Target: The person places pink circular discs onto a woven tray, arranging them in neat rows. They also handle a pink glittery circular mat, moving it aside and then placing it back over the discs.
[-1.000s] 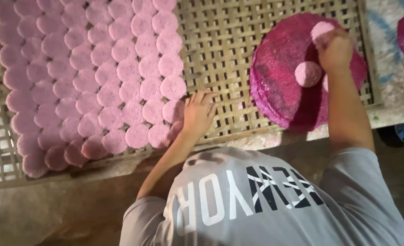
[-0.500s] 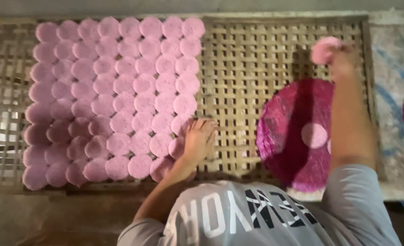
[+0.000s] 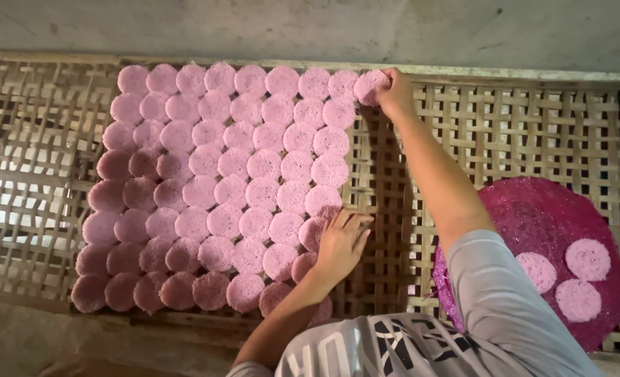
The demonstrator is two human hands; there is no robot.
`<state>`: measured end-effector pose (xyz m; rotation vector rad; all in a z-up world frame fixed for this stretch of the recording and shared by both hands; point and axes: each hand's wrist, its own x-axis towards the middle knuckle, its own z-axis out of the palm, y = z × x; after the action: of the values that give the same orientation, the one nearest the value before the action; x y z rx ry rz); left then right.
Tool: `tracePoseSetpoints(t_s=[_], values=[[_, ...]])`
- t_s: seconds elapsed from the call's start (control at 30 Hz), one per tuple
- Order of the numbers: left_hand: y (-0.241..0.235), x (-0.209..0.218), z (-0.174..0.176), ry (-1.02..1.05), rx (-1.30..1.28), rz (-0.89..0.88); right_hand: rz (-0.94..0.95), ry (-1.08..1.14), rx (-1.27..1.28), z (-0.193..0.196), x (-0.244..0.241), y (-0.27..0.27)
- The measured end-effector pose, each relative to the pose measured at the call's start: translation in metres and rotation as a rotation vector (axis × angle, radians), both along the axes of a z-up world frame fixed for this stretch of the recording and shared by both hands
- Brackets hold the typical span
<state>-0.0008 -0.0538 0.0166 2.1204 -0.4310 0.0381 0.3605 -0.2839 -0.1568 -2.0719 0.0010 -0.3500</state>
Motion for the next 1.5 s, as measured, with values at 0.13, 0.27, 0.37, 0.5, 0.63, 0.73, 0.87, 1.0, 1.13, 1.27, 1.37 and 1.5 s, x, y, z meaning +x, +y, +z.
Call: tracePoseSetpoints(t_s=[0.13, 0.27, 0.37, 0.5, 0.63, 0.73, 0.87, 1.0, 1.13, 1.27, 1.37, 1.5], values=[[-0.006, 0.000, 0.001, -0.013, 0.040, -0.010, -0.083, -0.070, -0.238, 0.024, -0.014, 0.003], [-0.020, -0.006, 0.001, -0.035, 0.015, -0.075, -0.076, -0.044, -0.143, 0.062, -0.057, -0.018], [-0.030, -0.004, 0.000, -0.119, 0.090, -0.094, -0.064, 0.028, -0.138, 0.080, -0.132, -0.070], [-0.041, -0.009, -0.005, -0.030, 0.110, -0.181, -0.306, 0.099, -0.428, 0.103, -0.275, -0.173], [-0.061, -0.017, -0.006, -0.018, 0.085, -0.264, -0.530, 0.188, -0.734, 0.133, -0.394, -0.256], [-0.076, -0.021, -0.003, -0.045, 0.051, -0.323, -0.577, 0.533, -0.737, 0.132, -0.454, -0.280], [-0.090, -0.026, 0.000, -0.072, 0.047, -0.372, -0.500, 0.342, -0.687, 0.116, -0.480, -0.291], [-0.080, -0.021, 0.006, -0.104, 0.057, -0.352, -0.560, 0.311, -0.896, 0.101, -0.480, -0.288], [-0.062, -0.016, 0.006, -0.079, 0.054, -0.287, -0.561, 0.271, -0.976, 0.083, -0.480, -0.284], [-0.049, -0.014, -0.002, -0.018, 0.054, -0.249, -0.649, 0.468, -0.969, 0.076, -0.473, -0.311], [-0.037, -0.014, -0.011, -0.050, 0.035, -0.221, -0.771, 0.161, -0.218, 0.093, -0.472, -0.364], [-0.026, -0.001, -0.019, -0.012, 0.067, -0.151, -0.553, -0.040, 0.490, 0.099, -0.413, -0.392]])
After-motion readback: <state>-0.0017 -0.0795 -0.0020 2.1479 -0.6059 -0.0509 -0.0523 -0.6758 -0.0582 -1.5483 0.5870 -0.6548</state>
